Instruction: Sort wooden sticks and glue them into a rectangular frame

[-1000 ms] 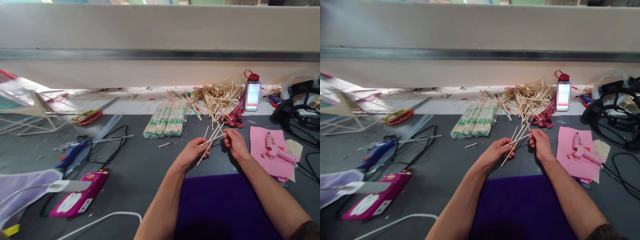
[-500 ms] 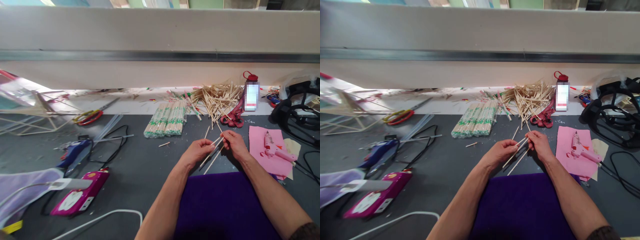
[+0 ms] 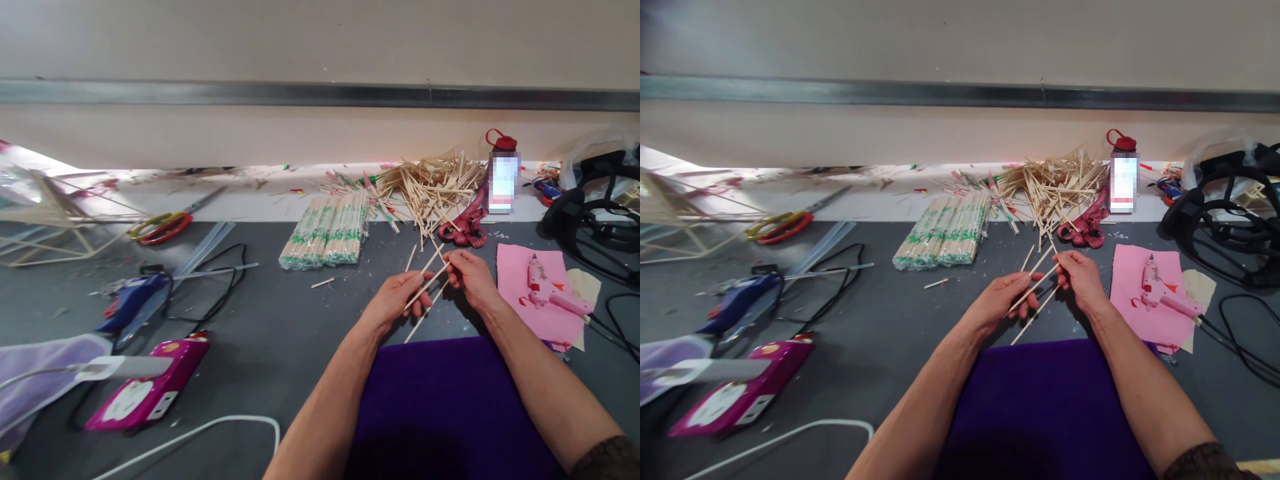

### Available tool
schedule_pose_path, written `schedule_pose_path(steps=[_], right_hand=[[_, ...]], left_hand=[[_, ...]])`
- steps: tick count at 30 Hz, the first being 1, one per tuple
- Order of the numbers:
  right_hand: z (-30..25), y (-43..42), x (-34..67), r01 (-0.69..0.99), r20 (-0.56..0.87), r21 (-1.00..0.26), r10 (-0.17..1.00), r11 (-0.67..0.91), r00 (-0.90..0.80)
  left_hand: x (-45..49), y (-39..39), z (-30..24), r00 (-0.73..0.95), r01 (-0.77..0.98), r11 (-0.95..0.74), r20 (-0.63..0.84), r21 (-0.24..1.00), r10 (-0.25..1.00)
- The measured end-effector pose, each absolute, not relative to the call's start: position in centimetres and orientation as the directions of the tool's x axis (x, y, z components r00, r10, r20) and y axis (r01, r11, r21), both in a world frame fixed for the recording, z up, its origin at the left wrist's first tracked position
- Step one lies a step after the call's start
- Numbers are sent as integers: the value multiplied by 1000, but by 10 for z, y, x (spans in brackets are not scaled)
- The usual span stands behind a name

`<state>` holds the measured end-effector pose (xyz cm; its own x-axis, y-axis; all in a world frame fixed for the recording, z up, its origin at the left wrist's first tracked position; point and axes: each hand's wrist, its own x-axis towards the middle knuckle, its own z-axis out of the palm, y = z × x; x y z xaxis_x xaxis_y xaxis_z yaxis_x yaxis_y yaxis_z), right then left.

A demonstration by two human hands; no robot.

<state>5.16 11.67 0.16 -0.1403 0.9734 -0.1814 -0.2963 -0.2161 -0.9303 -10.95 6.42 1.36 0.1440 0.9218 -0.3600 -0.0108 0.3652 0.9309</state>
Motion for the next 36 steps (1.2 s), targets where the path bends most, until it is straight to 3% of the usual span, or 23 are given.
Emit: schedule_pose_path(steps=[6, 19, 24, 28, 32, 36], right_hand=[[2, 114, 51, -202, -137, -964, 974, -172, -178], [7, 112, 56, -235, -120, -952, 944, -197, -306], [9, 113, 61, -193, -38, -974, 931, -115, -364], [7, 110, 57, -63, 41, -998, 946, 22, -321], [3, 108, 55, 105, 177, -972, 947, 211, -268], [2, 108, 55, 159, 211, -952, 938, 261, -276]], left_hand=[[-103, 62, 17, 225, -85, 457, -430, 885, 874], [-98, 62, 19, -4, 19, 210, -210, 978, 978], [-96, 62, 19, -33, 29, 179, -178, 983, 983], [-97, 63, 13, -60, 76, 170, -166, 982, 984], [-98, 64, 7, -78, 173, 99, -86, 980, 993], [-97, 62, 9, -96, 280, 74, -49, 957, 994]])
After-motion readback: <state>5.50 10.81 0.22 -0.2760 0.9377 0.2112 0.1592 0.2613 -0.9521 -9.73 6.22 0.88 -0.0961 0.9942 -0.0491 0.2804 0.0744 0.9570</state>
